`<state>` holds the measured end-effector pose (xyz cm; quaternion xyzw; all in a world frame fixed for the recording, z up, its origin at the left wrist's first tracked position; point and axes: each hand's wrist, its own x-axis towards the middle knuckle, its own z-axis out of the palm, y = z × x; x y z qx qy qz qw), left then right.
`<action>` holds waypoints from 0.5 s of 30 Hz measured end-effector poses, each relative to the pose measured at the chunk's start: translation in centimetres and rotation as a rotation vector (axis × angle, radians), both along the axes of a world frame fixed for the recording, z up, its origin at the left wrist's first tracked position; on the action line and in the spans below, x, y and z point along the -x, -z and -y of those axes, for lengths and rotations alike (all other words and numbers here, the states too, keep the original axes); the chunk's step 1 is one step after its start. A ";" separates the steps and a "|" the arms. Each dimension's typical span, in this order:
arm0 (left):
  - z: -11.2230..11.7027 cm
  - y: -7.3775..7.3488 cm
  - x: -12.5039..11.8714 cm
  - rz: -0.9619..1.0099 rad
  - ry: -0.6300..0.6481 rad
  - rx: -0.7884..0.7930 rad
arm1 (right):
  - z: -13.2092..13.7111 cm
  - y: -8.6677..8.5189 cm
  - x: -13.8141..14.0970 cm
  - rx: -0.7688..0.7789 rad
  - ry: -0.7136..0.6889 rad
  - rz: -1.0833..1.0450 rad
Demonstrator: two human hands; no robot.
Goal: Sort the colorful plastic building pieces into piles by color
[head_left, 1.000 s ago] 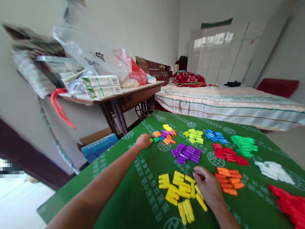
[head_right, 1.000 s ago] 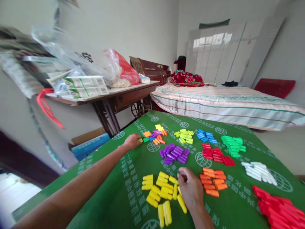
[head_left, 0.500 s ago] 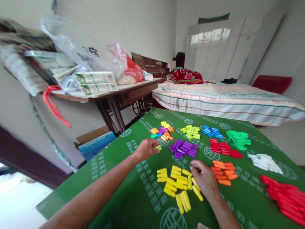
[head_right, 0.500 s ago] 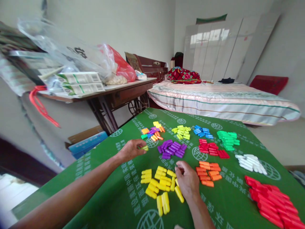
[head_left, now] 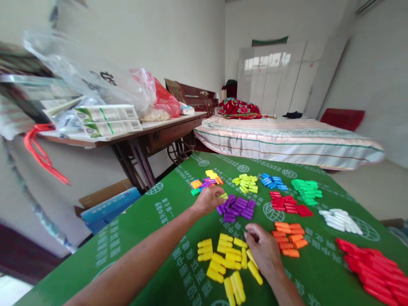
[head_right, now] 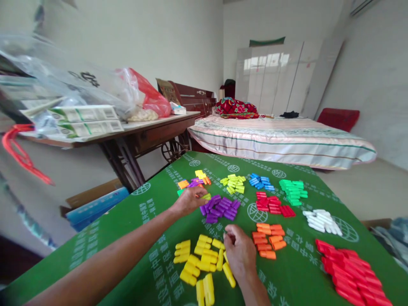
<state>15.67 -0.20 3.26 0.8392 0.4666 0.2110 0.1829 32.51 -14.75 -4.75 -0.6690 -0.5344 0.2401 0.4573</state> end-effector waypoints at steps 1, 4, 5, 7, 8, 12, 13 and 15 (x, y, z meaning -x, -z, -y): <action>-0.8 0.0 -1.0 -0.033 -0.015 -0.013 | 0.0 0.1 0.0 -0.006 0.000 -0.003; -3.2 0.1 -4.0 -0.090 -0.055 -0.044 | -0.1 0.2 0.1 -0.012 -0.008 -0.017; -3.9 0.2 -5.0 -0.113 -0.065 -0.055 | -0.2 0.3 0.1 -0.009 -0.012 -0.020; -5.1 0.5 -7.0 -0.157 -0.066 -0.074 | -0.3 0.4 0.1 0.000 -0.019 -0.024; -5.6 0.7 -7.9 -0.179 -0.058 -0.081 | -0.3 0.4 0.1 0.003 -0.021 -0.026; -6.3 1.3 -11.0 -0.263 0.010 -0.106 | -0.4 0.5 0.1 0.015 -0.029 -0.039; -6.2 1.5 -11.6 -0.281 0.029 -0.115 | -0.4 0.5 0.1 0.021 -0.028 -0.039; -5.9 1.7 -12.3 -0.313 0.060 -0.135 | -0.3 0.5 0.1 0.032 -0.026 -0.038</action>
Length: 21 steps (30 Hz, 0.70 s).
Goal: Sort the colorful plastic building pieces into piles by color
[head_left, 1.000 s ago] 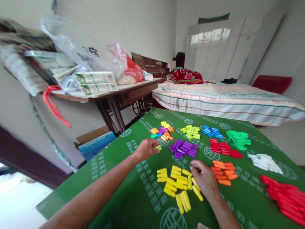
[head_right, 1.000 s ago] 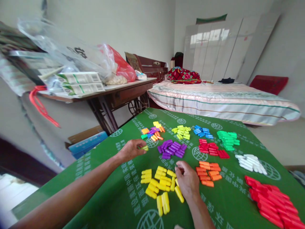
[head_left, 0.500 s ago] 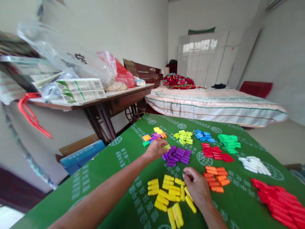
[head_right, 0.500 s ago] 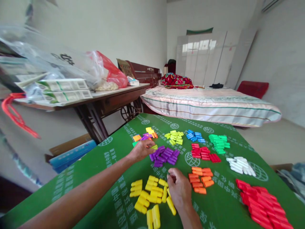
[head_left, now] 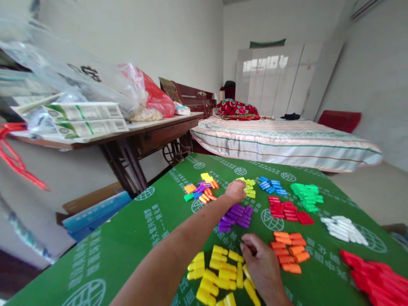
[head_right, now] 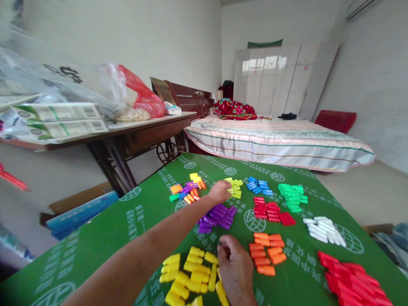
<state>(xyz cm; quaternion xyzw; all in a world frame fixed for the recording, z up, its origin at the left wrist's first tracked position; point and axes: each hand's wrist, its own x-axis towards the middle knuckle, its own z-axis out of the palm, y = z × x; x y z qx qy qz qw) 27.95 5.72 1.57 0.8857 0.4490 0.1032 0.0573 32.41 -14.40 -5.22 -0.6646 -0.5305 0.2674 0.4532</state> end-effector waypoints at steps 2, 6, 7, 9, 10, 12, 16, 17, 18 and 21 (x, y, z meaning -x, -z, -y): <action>0.4 0.1 -0.2 -0.026 0.020 -0.018 | 0.0 0.0 0.0 0.006 0.001 -0.003; 1.2 0.1 0.7 -0.043 0.029 -0.061 | 0.1 0.0 0.0 0.004 0.016 -0.015; 1.3 0.0 1.2 -0.042 0.027 -0.072 | 0.1 0.0 0.0 0.003 0.021 -0.017; 1.2 -0.3 2.4 -0.041 0.011 -0.089 | 0.2 0.0 0.0 0.005 0.029 -0.018; 1.1 -0.6 3.2 -0.042 -0.007 -0.094 | 0.2 -0.1 0.0 0.009 0.031 -0.017; 0.4 -1.1 5.1 -0.049 -0.065 -0.095 | 0.3 -0.1 0.0 0.014 0.027 -0.015; -1.8 -2.5 10.2 -0.067 -0.274 -0.077 | 0.4 -0.2 -0.1 0.008 0.027 -0.013; -2.4 -2.9 11.6 -0.071 -0.328 -0.067 | 0.3 -0.1 -0.1 0.005 0.029 -0.011; -2.9 -3.2 12.9 -0.077 -0.376 -0.053 | 0.3 -0.1 -0.1 0.003 0.031 -0.011; -4.0 -3.8 16.2 -0.088 -0.455 0.004 | 0.3 0.0 -0.2 -0.003 0.038 -0.012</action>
